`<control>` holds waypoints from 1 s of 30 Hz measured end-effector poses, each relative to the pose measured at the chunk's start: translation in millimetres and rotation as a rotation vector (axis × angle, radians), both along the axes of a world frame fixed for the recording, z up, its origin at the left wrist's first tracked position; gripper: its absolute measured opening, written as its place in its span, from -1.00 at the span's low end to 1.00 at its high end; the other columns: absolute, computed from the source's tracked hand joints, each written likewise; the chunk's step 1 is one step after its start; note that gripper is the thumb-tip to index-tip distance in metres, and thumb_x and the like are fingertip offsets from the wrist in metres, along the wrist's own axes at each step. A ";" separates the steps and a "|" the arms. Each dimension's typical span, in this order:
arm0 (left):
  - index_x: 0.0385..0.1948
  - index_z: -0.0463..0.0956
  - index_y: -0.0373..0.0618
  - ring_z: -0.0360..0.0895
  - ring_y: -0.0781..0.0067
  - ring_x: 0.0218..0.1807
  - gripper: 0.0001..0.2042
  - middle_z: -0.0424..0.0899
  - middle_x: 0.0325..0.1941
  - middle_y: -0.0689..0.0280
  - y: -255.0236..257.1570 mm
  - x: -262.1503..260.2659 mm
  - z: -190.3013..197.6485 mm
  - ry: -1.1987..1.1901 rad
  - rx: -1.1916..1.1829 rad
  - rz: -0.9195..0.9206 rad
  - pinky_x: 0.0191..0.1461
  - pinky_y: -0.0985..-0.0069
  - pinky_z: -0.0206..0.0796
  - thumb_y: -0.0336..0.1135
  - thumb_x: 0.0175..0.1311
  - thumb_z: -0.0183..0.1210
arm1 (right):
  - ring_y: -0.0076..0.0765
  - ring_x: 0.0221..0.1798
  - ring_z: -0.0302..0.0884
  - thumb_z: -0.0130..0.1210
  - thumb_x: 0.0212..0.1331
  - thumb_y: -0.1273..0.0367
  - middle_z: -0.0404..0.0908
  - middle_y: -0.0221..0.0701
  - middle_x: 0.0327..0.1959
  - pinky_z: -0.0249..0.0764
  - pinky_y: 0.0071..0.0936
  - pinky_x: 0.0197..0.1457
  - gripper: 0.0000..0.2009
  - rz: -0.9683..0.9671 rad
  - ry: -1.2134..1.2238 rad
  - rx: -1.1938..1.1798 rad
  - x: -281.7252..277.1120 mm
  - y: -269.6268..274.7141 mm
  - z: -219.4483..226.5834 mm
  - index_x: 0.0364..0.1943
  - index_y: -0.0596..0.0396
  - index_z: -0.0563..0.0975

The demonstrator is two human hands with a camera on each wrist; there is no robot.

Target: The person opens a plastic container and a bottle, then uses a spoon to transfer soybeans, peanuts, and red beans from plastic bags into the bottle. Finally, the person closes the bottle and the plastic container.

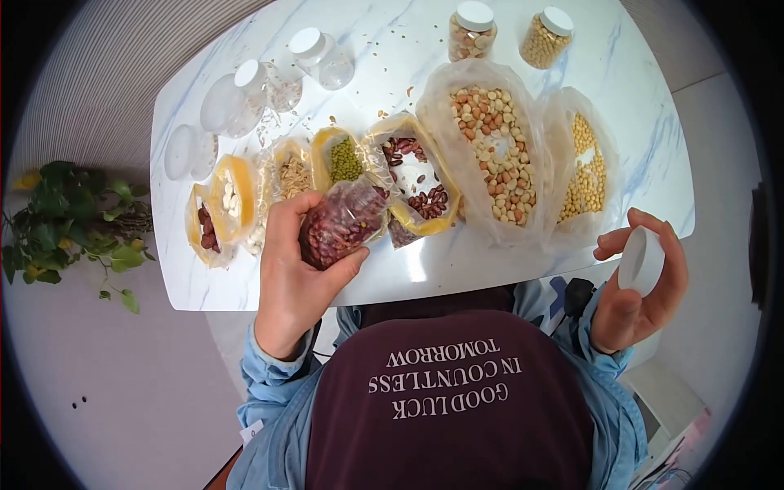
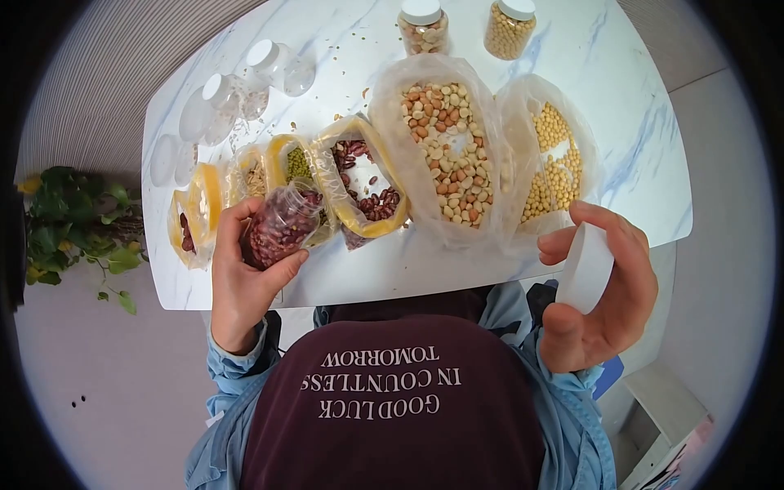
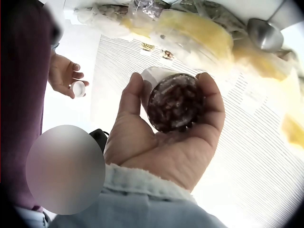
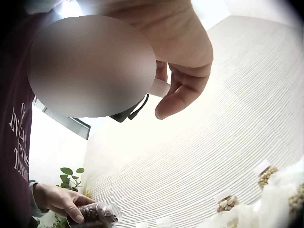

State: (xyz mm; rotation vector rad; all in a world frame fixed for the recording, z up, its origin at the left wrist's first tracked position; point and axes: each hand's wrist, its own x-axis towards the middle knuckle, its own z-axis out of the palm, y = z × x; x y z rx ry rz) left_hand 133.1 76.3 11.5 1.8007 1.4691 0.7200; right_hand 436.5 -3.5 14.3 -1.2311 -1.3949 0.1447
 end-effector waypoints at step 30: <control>0.02 0.38 -0.24 0.51 0.20 -0.09 -0.37 0.46 -0.08 0.12 3.0 4.7 9.1 0.128 0.107 -0.093 -0.05 0.44 0.39 -0.42 -0.21 0.44 | -0.37 -0.41 0.54 0.00 0.19 -0.09 0.51 -0.01 -0.04 0.46 -0.48 -0.34 -0.36 -0.011 -0.025 -0.010 5.9 -4.8 -0.4 0.15 0.16 0.30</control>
